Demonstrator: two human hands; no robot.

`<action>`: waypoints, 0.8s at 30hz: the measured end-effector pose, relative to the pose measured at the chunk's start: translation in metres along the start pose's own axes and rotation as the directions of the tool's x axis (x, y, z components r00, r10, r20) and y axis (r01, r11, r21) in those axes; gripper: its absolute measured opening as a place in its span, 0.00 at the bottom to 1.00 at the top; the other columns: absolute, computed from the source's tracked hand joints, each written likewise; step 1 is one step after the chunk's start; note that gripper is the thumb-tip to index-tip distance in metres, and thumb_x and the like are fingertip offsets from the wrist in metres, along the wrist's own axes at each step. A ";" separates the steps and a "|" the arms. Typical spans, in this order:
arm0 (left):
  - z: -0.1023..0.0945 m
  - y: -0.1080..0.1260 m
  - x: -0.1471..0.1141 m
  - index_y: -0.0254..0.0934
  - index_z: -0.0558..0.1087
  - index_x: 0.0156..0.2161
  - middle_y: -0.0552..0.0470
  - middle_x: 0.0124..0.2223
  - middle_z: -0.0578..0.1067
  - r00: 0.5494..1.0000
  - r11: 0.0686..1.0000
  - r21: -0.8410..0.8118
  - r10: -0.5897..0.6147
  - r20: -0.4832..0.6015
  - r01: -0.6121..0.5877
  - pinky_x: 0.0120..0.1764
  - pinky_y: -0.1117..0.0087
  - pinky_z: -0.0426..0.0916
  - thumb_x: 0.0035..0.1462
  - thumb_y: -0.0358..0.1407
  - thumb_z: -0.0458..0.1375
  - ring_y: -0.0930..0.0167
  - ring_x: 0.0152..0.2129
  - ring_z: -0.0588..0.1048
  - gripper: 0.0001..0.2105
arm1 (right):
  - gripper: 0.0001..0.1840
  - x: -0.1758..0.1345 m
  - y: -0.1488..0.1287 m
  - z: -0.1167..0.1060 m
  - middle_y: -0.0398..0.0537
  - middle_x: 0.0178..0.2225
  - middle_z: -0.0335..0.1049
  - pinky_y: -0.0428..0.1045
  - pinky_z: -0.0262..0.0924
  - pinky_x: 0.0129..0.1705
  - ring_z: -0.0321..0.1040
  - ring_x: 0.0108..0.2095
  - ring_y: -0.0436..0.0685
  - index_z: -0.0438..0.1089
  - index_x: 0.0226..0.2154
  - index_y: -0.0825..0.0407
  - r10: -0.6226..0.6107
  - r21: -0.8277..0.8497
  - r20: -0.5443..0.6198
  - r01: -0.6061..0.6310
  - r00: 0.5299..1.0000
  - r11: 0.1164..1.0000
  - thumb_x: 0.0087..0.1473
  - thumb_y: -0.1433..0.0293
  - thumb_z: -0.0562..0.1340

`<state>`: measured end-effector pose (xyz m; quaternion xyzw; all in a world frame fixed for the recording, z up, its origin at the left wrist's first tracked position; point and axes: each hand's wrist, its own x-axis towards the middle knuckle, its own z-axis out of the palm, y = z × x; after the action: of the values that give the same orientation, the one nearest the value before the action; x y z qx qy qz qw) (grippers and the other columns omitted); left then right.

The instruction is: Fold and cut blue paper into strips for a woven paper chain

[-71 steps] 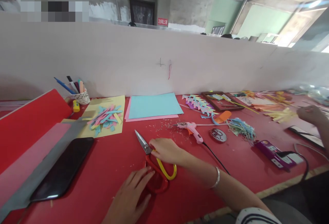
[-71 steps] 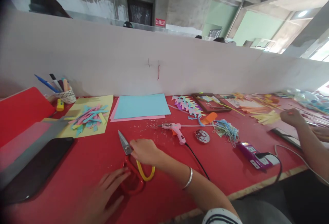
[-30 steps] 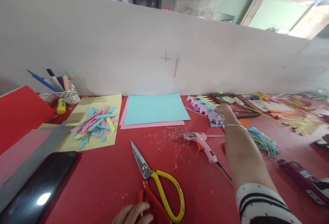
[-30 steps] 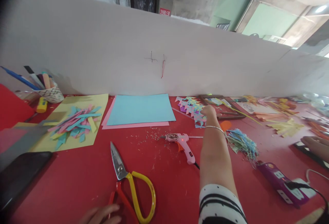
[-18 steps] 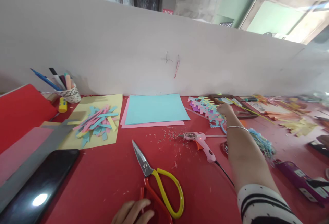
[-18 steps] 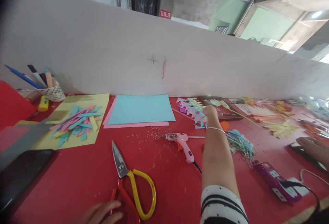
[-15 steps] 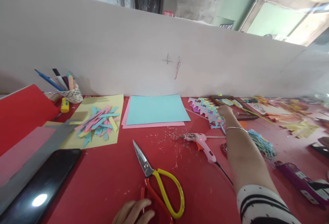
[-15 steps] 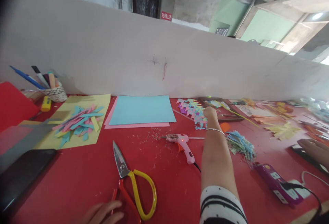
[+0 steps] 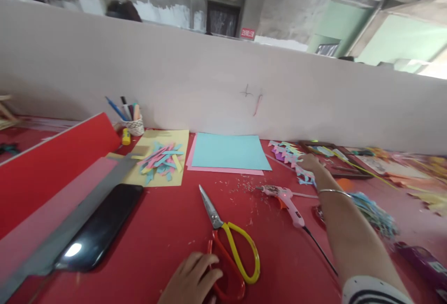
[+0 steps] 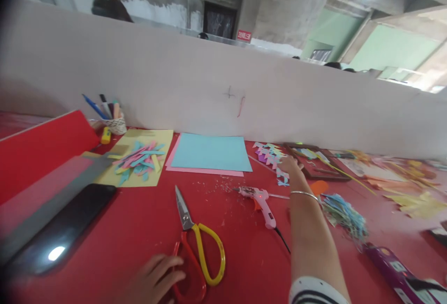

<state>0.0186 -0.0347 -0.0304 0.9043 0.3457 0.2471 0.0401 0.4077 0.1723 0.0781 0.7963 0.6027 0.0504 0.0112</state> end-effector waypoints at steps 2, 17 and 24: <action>-0.005 0.007 0.002 0.42 0.68 0.38 0.56 0.41 0.74 0.997 0.995 -0.068 -0.071 0.022 0.073 0.38 0.74 0.68 0.45 0.28 0.55 0.72 0.36 0.70 0.13 | 0.14 -0.003 -0.010 -0.012 0.51 0.47 0.63 0.53 0.62 0.43 0.64 0.42 0.53 0.64 0.45 0.51 0.027 -0.007 0.048 -0.027 0.998 1.000 0.57 0.65 0.54; -0.044 0.015 0.000 0.42 0.67 0.47 0.56 0.50 0.71 0.950 0.959 -0.186 -0.160 0.267 0.214 0.48 0.65 0.66 0.47 0.27 0.54 0.70 0.45 0.68 0.20 | 0.12 -0.126 -0.108 -0.051 0.42 0.18 0.66 0.46 0.59 0.27 0.63 0.19 0.50 0.60 0.21 0.50 -0.409 0.594 -0.279 0.491 0.869 0.638 0.48 0.61 0.56; -0.050 0.017 0.005 0.39 0.64 0.51 0.50 0.51 0.70 0.900 0.966 -0.126 -0.158 0.406 0.226 0.50 0.59 0.63 0.51 0.33 0.54 0.66 0.47 0.67 0.19 | 0.10 -0.198 -0.138 -0.014 0.51 0.37 0.71 0.51 0.60 0.39 0.68 0.37 0.56 0.68 0.32 0.52 -0.577 0.422 -0.022 0.530 0.817 0.735 0.52 0.69 0.52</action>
<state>0.0081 -0.0490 0.0195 0.8900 0.3960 0.0843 0.2099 0.2207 0.0187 0.0682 0.5661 0.8073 -0.1268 -0.1080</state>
